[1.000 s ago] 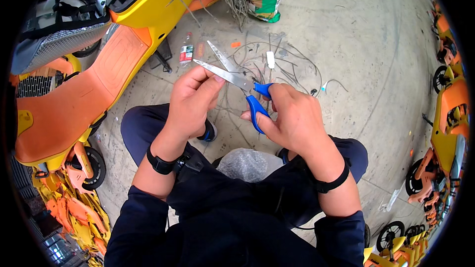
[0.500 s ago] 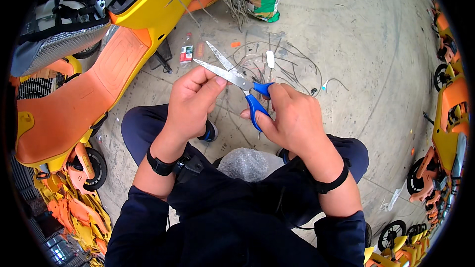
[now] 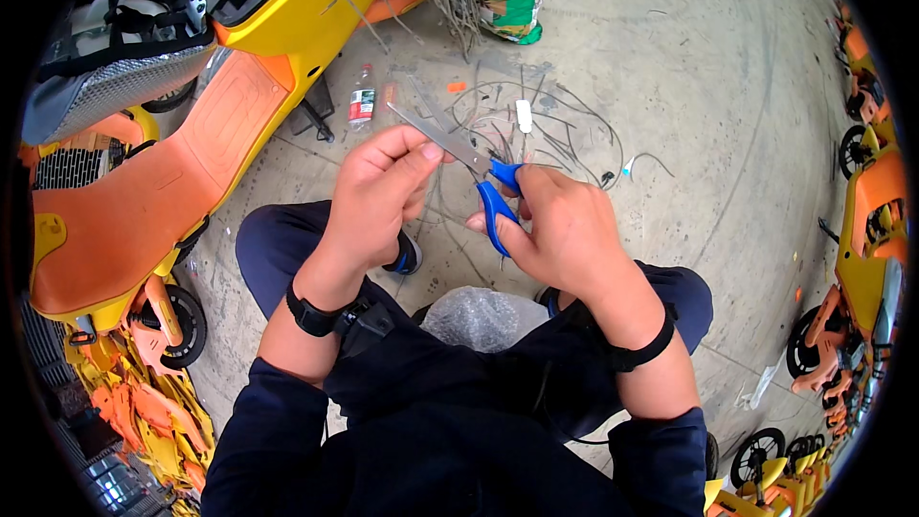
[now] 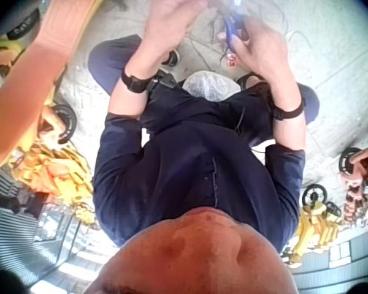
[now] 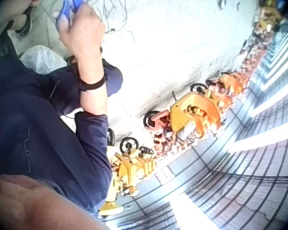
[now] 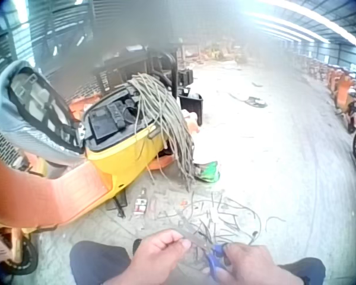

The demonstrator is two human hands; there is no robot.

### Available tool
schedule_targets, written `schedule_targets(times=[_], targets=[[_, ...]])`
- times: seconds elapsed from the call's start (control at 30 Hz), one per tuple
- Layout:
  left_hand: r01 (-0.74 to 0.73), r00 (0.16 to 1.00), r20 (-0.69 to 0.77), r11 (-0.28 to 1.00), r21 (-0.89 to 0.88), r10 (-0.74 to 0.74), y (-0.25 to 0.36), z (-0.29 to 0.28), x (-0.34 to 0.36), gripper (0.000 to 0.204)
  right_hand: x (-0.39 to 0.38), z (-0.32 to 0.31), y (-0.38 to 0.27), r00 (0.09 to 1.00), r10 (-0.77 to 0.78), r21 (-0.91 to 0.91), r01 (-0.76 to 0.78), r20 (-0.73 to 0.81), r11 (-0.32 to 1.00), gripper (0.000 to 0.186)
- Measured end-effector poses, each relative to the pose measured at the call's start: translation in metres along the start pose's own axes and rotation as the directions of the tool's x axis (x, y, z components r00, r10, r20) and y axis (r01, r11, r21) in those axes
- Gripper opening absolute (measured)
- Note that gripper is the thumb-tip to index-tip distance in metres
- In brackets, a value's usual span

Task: The person uses scissors to strip the insulation off the end of a black wire and then twists the copper strands of two wires together by hand.

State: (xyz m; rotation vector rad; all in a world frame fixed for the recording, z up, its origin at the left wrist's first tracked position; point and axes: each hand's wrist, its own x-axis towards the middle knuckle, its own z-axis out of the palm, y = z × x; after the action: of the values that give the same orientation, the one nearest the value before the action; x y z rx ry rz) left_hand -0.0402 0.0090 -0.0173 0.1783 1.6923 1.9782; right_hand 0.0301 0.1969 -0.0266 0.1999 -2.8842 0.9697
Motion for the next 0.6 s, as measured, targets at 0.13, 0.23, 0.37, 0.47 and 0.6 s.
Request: schedule_targets(times=[0.13,0.23,0.37,0.47,0.6], targets=[[0.065,0.998,0.02,0.994,-0.087,-0.064,-0.0026,-0.0048,-0.0001,0.016,0.0008,-0.0043,0.0027,1.0,-0.003,0.06,0.003,0.009,0.998,0.042],[0.089,0.995,0.045,0.992,-0.093,-0.085,-0.0015,-0.0052,0.0002,0.019,0.0,-0.0051,0.0038,1.0,-0.017,0.06,0.017,0.004,0.998,0.042],[0.087,0.991,0.104,0.994,-0.068,-0.08,-0.0012,-0.004,0.0003,0.02,0.0003,-0.0053,0.0046,1.0,-0.019,0.052,0.019,0.003,0.998,0.04],[0.095,0.992,0.088,0.995,-0.039,-0.091,-0.0009,-0.0034,0.0,0.02,0.0004,-0.0067,0.0036,1.0,-0.007,0.034,0.006,0.012,0.999,0.038],[0.092,0.992,0.094,0.995,-0.032,-0.088,-0.0014,-0.004,-0.0003,0.021,0.0002,-0.0075,0.0026,1.0,-0.023,0.015,0.023,-0.001,1.0,0.037]])
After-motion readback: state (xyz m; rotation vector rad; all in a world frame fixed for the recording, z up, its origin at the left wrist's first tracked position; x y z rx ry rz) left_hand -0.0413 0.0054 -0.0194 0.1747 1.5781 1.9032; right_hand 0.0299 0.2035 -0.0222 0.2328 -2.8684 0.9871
